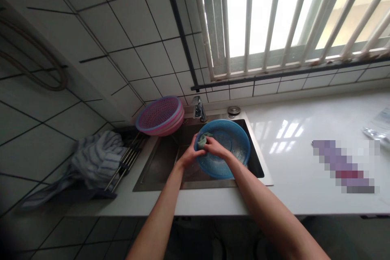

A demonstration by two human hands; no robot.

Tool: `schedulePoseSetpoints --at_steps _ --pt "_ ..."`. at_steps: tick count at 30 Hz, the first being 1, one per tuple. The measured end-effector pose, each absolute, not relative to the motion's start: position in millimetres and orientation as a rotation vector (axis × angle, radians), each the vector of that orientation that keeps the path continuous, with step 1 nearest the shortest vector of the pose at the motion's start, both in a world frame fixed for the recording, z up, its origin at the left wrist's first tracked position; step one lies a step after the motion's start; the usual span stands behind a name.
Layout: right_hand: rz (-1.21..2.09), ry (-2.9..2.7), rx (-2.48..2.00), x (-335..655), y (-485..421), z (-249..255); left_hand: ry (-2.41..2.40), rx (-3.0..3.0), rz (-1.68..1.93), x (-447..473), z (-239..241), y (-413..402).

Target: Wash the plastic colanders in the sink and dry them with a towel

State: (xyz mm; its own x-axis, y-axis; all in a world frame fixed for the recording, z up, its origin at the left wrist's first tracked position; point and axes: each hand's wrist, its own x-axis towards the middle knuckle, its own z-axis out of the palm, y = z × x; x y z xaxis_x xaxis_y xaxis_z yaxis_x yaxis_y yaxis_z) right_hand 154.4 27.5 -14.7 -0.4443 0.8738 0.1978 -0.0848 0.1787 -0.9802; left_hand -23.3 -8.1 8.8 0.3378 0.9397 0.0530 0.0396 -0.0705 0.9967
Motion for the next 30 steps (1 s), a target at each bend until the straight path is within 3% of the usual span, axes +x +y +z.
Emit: schedulePoseSetpoints --at_steps 4,16,23,30 --pt "1.503 -1.702 -0.765 153.7 23.4 -13.4 0.966 1.424 0.907 -23.5 6.1 -8.7" --pt "0.995 -1.061 -1.095 157.2 41.5 -18.8 0.867 1.489 0.900 -16.3 6.1 -8.4" --pt "1.388 -1.626 -0.828 148.4 26.7 -16.5 0.971 1.448 0.885 -25.6 -0.3 -5.0" --pt "1.004 -1.334 -1.222 156.1 40.5 -22.0 0.876 1.543 0.949 -14.9 2.0 -2.9"
